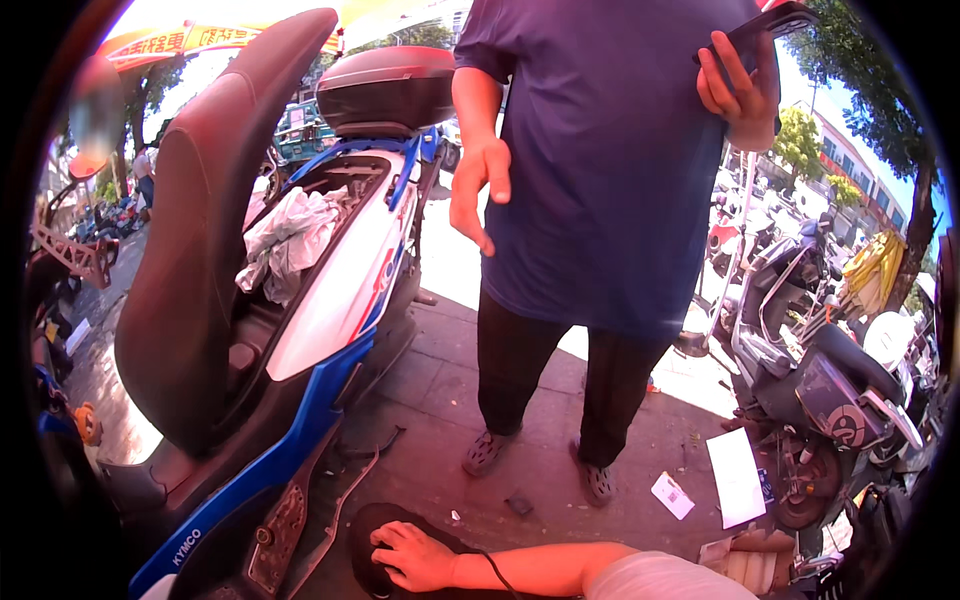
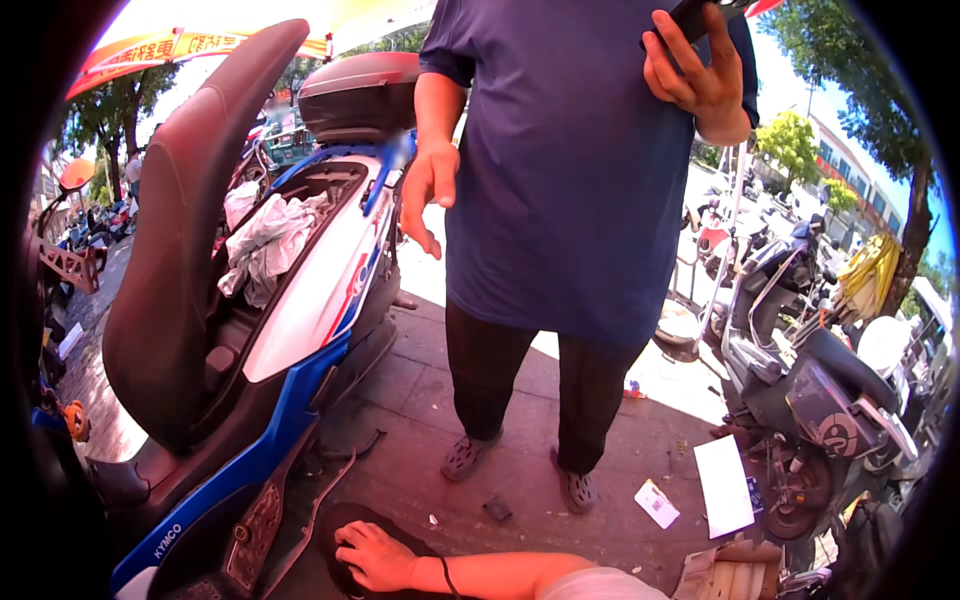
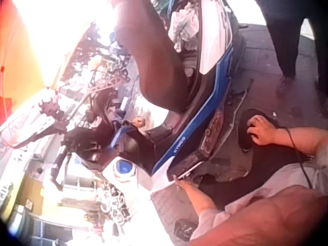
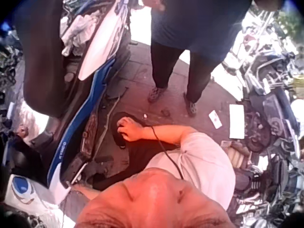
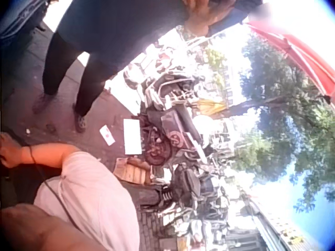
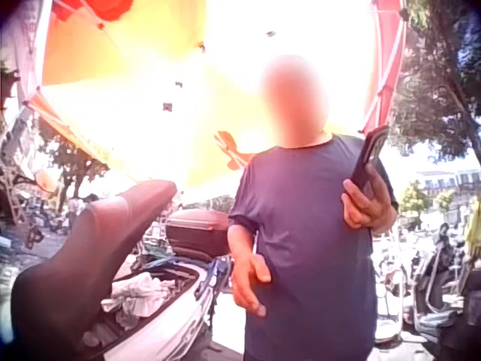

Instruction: The person removes a plastic side panel from a white and blue scooter and uses a screwdriver to pry at the internal frame components.

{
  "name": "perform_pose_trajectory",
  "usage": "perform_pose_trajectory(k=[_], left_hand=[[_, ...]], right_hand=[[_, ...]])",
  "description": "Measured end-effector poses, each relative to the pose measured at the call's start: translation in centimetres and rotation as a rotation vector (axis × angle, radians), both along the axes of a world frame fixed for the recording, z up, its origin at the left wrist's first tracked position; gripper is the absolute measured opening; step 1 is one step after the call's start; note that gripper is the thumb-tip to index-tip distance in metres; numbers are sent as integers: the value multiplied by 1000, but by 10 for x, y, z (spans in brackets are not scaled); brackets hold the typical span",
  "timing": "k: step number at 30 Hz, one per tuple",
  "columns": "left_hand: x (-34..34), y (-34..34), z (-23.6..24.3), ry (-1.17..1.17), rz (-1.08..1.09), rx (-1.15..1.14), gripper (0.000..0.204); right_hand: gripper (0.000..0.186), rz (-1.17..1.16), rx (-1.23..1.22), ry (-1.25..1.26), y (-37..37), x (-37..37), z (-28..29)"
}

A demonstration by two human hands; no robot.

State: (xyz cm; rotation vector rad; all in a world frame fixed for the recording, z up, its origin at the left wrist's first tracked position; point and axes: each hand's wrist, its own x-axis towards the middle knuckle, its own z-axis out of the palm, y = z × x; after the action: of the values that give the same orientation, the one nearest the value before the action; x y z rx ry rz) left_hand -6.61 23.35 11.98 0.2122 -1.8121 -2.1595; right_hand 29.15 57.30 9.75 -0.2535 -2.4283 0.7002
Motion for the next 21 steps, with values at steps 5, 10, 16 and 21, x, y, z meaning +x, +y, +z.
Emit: perform_pose_trajectory(k=[5,10,16,21], left_hand=[[5,8,1,-2,6,-17,84],[-1,-9,-1,-2,-2,15,85],[-11,-49,-11,4,17,97,86],[-12,-71,-22,-1,-34,195,86]], right_hand=[[30,2,33,34,-14,-1,-1],[29,-4,76,30,-38,-3,0],[28,54,228,18,-54,-12,35],[30,31,289,-13,-66,-9,39]])
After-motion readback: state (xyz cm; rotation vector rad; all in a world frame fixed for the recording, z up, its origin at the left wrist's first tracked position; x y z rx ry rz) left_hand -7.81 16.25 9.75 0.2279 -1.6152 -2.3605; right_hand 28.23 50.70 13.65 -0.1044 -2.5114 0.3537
